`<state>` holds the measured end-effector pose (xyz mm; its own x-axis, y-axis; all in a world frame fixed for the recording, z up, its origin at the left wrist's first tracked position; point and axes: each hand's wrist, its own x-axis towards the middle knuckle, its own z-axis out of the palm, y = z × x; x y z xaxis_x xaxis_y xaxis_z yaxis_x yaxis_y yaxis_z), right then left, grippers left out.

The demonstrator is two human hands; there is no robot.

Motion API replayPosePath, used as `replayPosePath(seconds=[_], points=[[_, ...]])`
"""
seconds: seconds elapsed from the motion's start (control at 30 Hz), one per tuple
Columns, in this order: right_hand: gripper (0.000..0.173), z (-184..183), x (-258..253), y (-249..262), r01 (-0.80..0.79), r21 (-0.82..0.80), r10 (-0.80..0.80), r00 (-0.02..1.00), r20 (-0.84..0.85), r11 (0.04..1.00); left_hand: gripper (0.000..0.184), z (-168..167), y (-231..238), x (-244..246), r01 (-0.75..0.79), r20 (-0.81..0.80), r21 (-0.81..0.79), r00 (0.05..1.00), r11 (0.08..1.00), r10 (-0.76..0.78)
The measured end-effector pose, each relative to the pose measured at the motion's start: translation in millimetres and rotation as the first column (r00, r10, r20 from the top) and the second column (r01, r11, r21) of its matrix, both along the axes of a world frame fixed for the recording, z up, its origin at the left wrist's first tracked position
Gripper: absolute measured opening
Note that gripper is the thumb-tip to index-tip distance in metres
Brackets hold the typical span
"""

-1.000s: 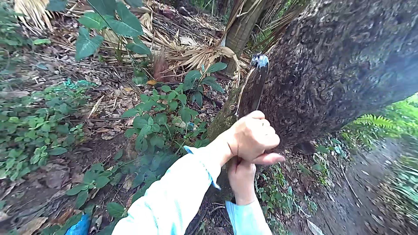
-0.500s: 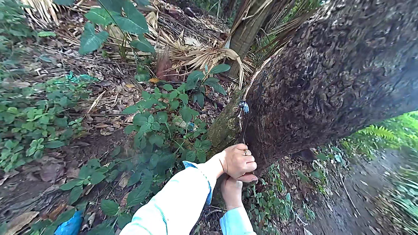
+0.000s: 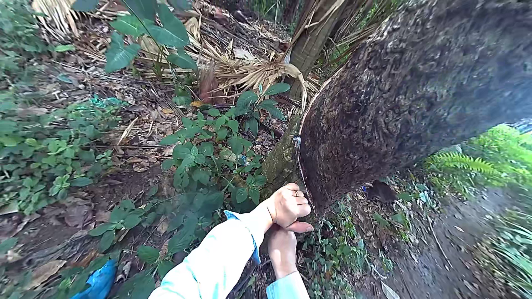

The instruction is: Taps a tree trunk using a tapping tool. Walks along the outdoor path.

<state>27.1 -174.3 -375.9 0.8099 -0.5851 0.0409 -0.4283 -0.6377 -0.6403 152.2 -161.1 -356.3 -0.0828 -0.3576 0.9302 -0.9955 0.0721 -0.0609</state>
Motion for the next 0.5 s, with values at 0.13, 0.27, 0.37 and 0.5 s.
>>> replayPosePath(seconds=[0.13, 0.27, 0.37, 0.5], points=[[0.031, 34.4, -30.6, -2.0, -0.088, -0.083, 0.092, 0.995, 0.049, 0.993, 0.069, 25.7, -1.7, -18.4, 0.059, -0.124, 0.015, 0.991, 0.998, -0.056], [0.035, 89.4, -57.0, -24.8, -0.178, -0.083, 0.162, 0.972, -0.173, 0.98, 0.065, 54.9, -14.2, -44.6, -0.009, -0.301, 0.026, 0.953, 1.0, 0.016], [0.033, 104.7, -60.4, -36.4, -0.219, -0.066, 0.204, 0.961, -0.187, 0.973, 0.061, 65.5, -19.9, -48.8, -0.016, -0.34, 0.048, 0.94, 0.999, 0.031], [0.034, 98.0, -53.2, -39.0, -0.212, -0.021, 0.207, 0.966, -0.153, 0.977, 0.06, 70.1, -16.3, -40.4, 0.056, -0.346, 0.141, 0.938, 0.988, -0.004]])
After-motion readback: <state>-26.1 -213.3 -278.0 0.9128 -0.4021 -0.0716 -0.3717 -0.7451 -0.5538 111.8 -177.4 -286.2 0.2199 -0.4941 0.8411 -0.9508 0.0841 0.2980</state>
